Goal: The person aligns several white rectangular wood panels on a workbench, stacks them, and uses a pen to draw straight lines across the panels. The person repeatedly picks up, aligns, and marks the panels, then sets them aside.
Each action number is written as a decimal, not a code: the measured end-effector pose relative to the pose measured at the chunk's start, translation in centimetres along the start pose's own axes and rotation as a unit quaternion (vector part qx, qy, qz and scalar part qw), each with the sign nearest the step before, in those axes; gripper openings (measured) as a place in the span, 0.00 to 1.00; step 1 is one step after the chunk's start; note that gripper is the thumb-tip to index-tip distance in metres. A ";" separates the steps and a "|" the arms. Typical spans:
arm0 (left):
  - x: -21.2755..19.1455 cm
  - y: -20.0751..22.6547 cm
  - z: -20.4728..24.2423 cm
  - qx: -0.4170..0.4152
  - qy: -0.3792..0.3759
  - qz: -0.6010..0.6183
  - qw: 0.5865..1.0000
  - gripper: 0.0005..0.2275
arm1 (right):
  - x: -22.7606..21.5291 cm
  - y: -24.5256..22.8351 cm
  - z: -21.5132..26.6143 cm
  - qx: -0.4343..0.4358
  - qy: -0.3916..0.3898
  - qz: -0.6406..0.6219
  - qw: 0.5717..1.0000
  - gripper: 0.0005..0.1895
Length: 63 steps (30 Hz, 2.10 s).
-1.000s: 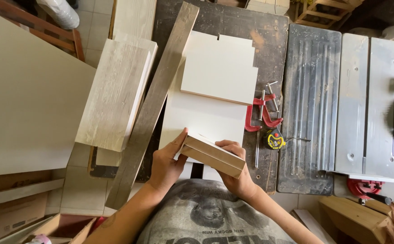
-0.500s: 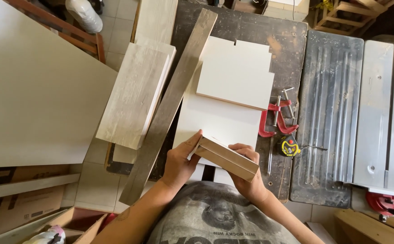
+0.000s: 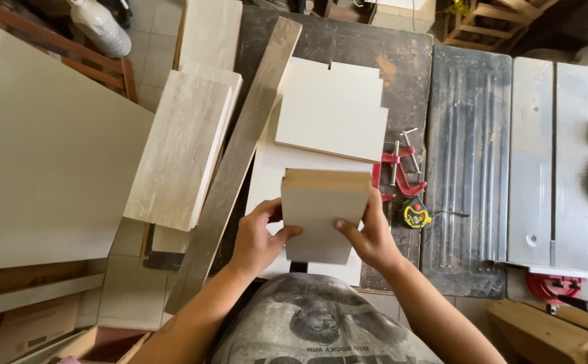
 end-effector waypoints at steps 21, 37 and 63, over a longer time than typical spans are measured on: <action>4.4 1.5 -0.4 -0.379 0.180 0.426 0.802 0.26 | 0.0 8.0 8.5 0.324 0.052 -0.229 0.917 0.38; -0.1 -7.4 3.9 -0.157 0.017 -0.225 0.962 0.11 | -3.0 9.5 8.4 0.336 0.120 -0.021 0.934 0.26; -0.6 -10.6 -10.2 -0.094 0.069 -0.224 0.968 0.10 | -6.6 8.0 -4.3 0.270 0.200 0.162 0.928 0.20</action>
Point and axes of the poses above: each hand's wrist, its own z-axis away from the middle knuckle, its own x-axis out of the palm, y = z × x, the point moved 3 cm from there along -z, towards the middle knuckle, and after that the axes turned 11 degrees about -y, right-handed, at the moved point
